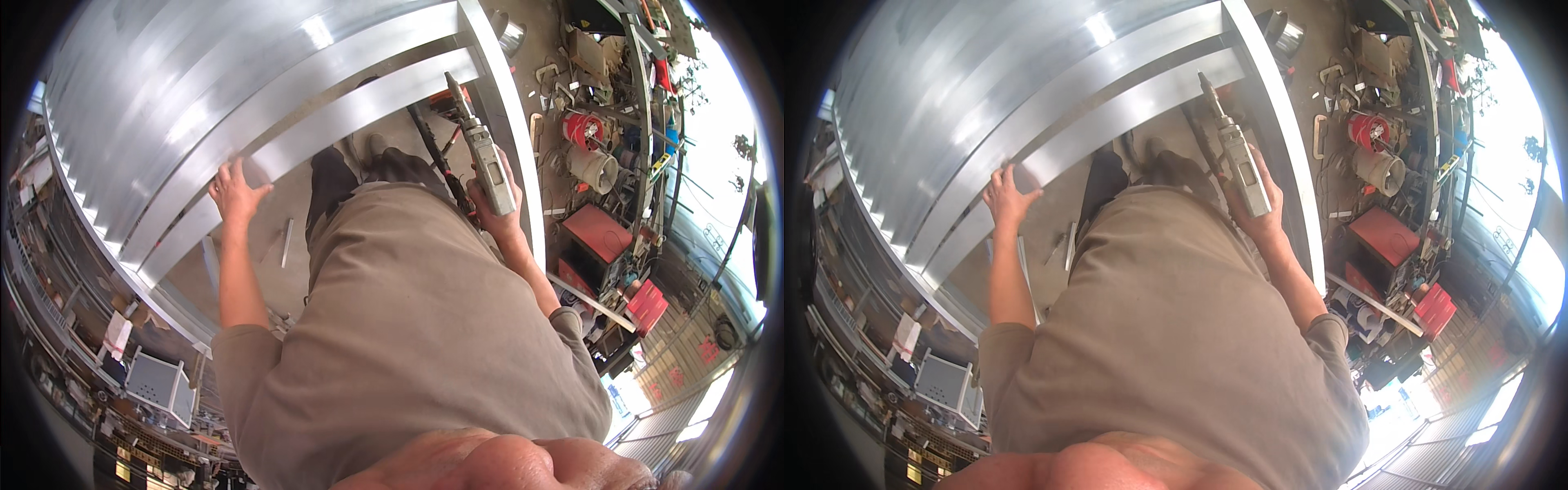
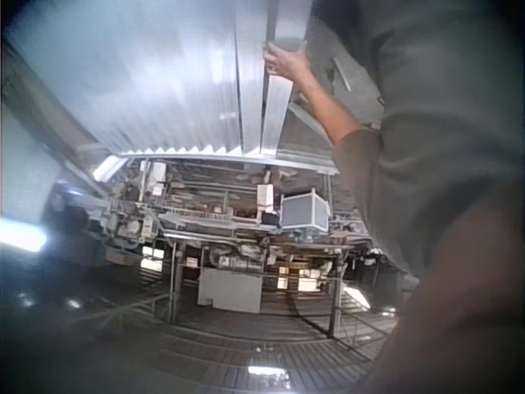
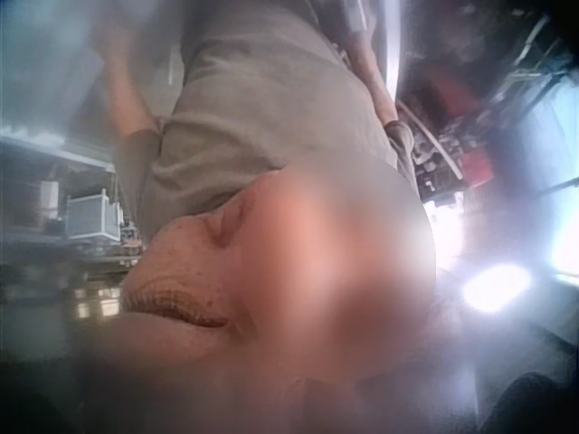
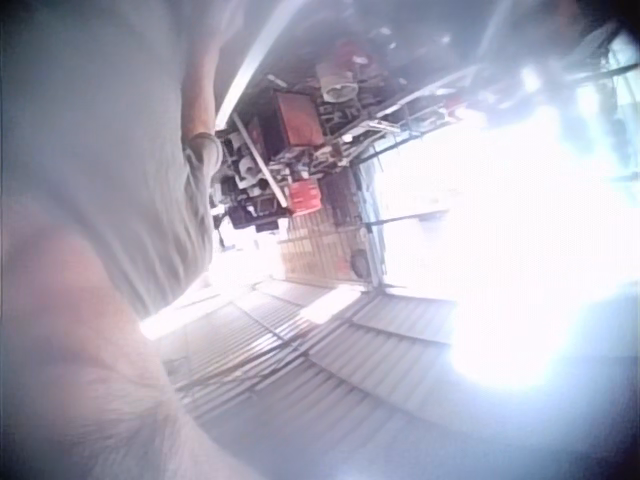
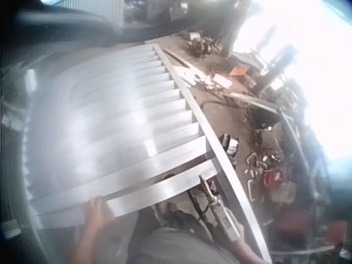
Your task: The person assembles a metal frame by placing long metal strips into a curved frame and securing them with a pneumatic nail gun. The person repeatedly picks up strips, aligns them, and fastens them in place.
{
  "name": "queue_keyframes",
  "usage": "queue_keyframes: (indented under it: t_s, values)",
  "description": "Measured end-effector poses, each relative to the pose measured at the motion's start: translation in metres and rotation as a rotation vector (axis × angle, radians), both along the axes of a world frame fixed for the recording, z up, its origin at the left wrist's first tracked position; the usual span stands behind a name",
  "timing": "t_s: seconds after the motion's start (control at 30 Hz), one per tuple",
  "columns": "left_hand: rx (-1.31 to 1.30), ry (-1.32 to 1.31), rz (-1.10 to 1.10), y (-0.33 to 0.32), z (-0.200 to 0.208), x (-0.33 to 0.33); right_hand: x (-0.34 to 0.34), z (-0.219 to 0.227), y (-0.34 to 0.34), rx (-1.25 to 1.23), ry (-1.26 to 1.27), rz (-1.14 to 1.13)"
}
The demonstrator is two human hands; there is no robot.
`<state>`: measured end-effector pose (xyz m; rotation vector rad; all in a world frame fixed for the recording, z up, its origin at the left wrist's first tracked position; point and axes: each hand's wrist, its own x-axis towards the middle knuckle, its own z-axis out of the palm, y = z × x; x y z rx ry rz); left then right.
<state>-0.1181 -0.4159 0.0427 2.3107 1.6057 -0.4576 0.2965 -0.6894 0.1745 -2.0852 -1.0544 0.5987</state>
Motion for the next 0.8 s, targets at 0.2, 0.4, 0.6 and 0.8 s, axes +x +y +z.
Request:
queue_keyframes:
  t_s: [0.2, 0.4, 0.6, 0.8]
  values:
    - [0.014, -0.015, -0.144, 0.013, -0.009, -0.01, -0.034, -0.001, 0.026, 0.006, -0.005, -0.073]
    - [0.09, -0.215, -0.225, 0.004, -0.027, -0.023, -0.057, 0.012, 0.044, -0.031, 0.009, -0.153]
    - [0.096, -0.321, -0.211, 0.019, -0.028, -0.021, -0.062, 0.013, 0.044, -0.095, 0.047, -0.178]
    - [0.063, -0.305, -0.238, 0.032, -0.023, -0.015, -0.062, 0.005, 0.039, -0.145, -0.002, -0.166]
